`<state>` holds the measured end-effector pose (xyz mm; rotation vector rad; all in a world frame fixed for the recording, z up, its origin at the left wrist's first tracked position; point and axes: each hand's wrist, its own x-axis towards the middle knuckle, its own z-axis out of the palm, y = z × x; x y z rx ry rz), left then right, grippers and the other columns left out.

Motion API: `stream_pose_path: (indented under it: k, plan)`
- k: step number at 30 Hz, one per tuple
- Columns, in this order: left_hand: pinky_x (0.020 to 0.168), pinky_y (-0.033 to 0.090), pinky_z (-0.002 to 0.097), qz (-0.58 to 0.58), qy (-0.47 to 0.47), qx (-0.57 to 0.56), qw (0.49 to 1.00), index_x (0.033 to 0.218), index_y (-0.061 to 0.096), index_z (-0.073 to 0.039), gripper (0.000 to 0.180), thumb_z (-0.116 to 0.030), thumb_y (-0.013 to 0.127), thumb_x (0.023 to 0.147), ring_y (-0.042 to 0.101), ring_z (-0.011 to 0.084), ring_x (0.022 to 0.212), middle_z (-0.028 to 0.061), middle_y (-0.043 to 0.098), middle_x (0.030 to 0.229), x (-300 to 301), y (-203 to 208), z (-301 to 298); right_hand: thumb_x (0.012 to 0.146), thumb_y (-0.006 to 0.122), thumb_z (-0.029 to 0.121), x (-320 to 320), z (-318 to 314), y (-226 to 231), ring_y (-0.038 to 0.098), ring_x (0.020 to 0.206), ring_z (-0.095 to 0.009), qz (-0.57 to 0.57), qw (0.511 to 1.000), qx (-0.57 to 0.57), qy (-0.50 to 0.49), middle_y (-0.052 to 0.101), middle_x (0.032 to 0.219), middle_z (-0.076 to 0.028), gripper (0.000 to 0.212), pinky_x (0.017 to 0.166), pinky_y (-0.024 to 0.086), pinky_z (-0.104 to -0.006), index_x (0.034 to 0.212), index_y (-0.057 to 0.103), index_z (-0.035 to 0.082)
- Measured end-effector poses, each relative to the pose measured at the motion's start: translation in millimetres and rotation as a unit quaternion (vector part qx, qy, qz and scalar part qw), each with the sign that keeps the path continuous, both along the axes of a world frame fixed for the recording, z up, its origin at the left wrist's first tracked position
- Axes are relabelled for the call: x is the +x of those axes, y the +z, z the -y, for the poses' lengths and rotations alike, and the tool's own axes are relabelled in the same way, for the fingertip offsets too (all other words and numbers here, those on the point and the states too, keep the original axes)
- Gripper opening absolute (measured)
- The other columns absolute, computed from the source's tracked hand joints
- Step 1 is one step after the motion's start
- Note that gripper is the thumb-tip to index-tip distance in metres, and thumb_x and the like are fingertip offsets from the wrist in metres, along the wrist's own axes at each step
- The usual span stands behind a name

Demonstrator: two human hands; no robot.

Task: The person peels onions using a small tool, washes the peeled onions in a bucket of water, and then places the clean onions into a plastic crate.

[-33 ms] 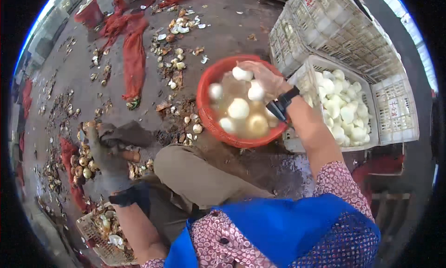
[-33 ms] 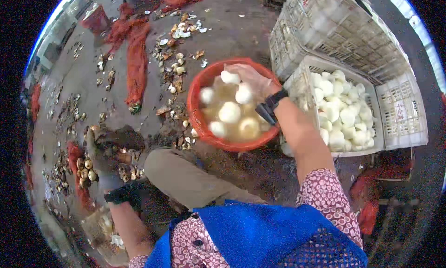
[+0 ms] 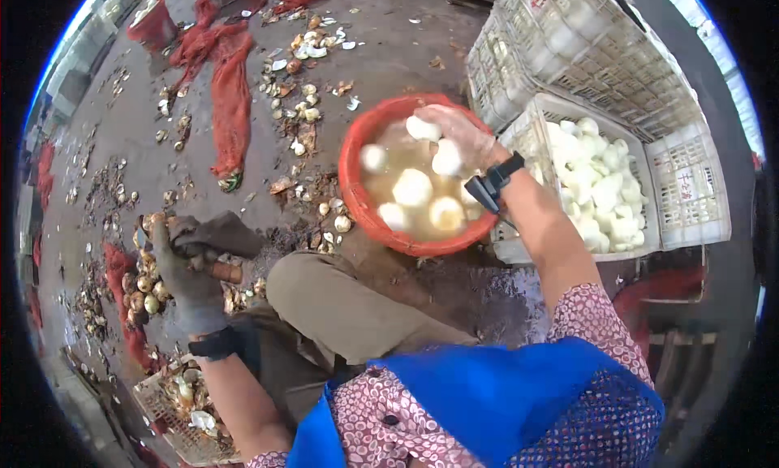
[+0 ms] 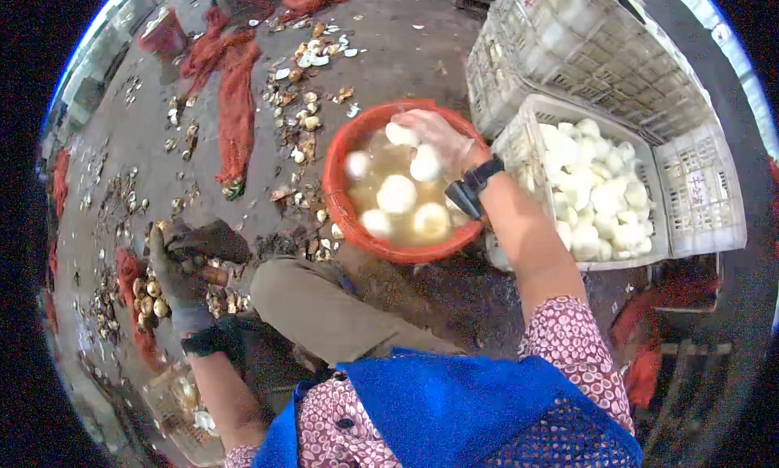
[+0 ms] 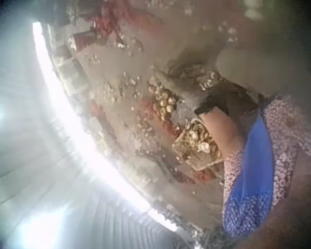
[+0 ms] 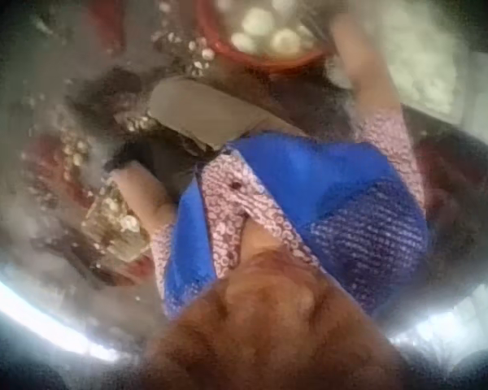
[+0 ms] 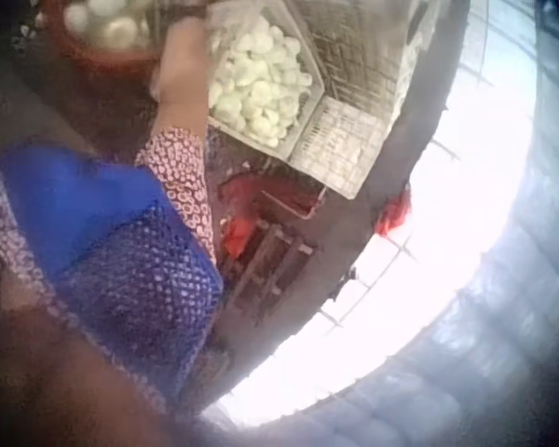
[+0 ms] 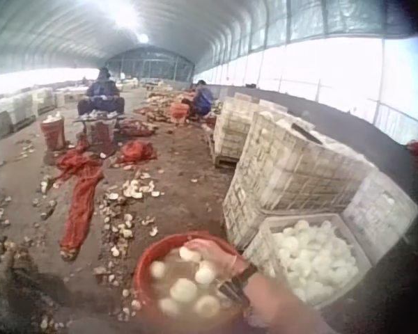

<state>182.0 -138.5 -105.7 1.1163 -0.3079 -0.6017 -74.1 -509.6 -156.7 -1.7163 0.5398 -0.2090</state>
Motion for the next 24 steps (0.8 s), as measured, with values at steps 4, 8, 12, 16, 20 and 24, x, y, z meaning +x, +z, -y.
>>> stream_pose_path:
  k: [4, 8, 12, 16, 20, 24]
  plan:
    - [0.064, 0.047, 0.0269, 0.029, 0.007, 0.01, 1.0, 0.09, 0.06, -0.011, 0.029, -0.035, 0.046, 0.098, 0.059, 0.0122, 0.071, -0.0003, 0.062, 0.08, 5, -11, -2, 0.083, 0.065, 0.033, -30, -11, 22, 0.061, 0.079, -0.02, -0.066, 0.916, -0.385, -0.095, 0.063, 0.084, -0.009, 0.03, 0.071, 0.048, -0.0343, 0.093, 0.061, 0.005]
    - [0.063, 0.049, 0.0286, 0.006, 0.03, -0.024, 0.999, 0.09, 0.061, -0.011, 0.031, -0.037, 0.046, 0.098, 0.06, 0.0141, 0.07, 0.0008, 0.063, 0.08, 17, -28, -15, 0.081, 0.069, 0.031, -88, -15, 80, 0.064, 0.082, -0.024, -0.004, 0.893, -0.386, -0.233, 0.067, 0.09, -0.013, 0.034, 0.072, 0.05, -0.0343, 0.102, 0.061, 0.005]
    - [0.062, 0.05, 0.0284, 0.006, 0.017, -0.006, 1.0, 0.09, 0.06, -0.01, 0.033, -0.039, 0.045, 0.098, 0.061, 0.0145, 0.07, 0.0014, 0.063, 0.08, -2, -6, -5, 0.082, 0.065, 0.035, -190, 36, 107, 0.06, 0.099, -0.035, -0.191, 0.659, -0.662, -0.302, 0.064, 0.108, -0.018, 0.04, 0.085, 0.048, -0.0424, 0.11, 0.062, 0.007]
    - [0.062, 0.049, 0.0269, 0.006, 0.024, 0.005, 1.0, 0.091, 0.06, -0.01, 0.034, -0.039, 0.044, 0.099, 0.06, 0.0139, 0.07, 0.001, 0.063, 0.08, 5, -10, -11, 0.078, 0.065, 0.028, -187, 32, 99, 0.056, 0.107, -0.037, -0.228, 0.597, -0.742, -0.203, 0.059, 0.117, -0.019, 0.045, 0.095, 0.043, -0.0464, 0.117, 0.058, 0.007]
    - [0.056, 0.046, 0.0245, 0.005, 0.003, -0.045, 0.999, 0.09, 0.058, -0.01, 0.032, -0.038, 0.045, 0.099, 0.056, 0.0105, 0.064, -0.0004, 0.06, 0.076, 20, -27, -17, 0.076, 0.062, 0.017, -87, -8, 49, 0.055, 0.113, -0.033, -0.169, 0.879, -0.446, 0.004, 0.056, 0.123, -0.017, 0.043, 0.096, 0.045, -0.0383, 0.117, 0.057, 0.006]
    - [0.048, 0.041, 0.0223, -0.005, 0.058, 0.001, 0.998, 0.09, 0.058, -0.01, 0.032, -0.039, 0.047, 0.098, 0.053, 0.008, 0.059, -0.0011, 0.059, 0.075, 4, -17, 1, 0.066, 0.072, 0.023, -34, 19, -37, 0.059, 0.103, -0.036, -0.387, 0.747, -0.528, 0.11, 0.062, 0.112, -0.018, 0.047, 0.089, 0.049, -0.0402, 0.106, 0.062, 0.002]
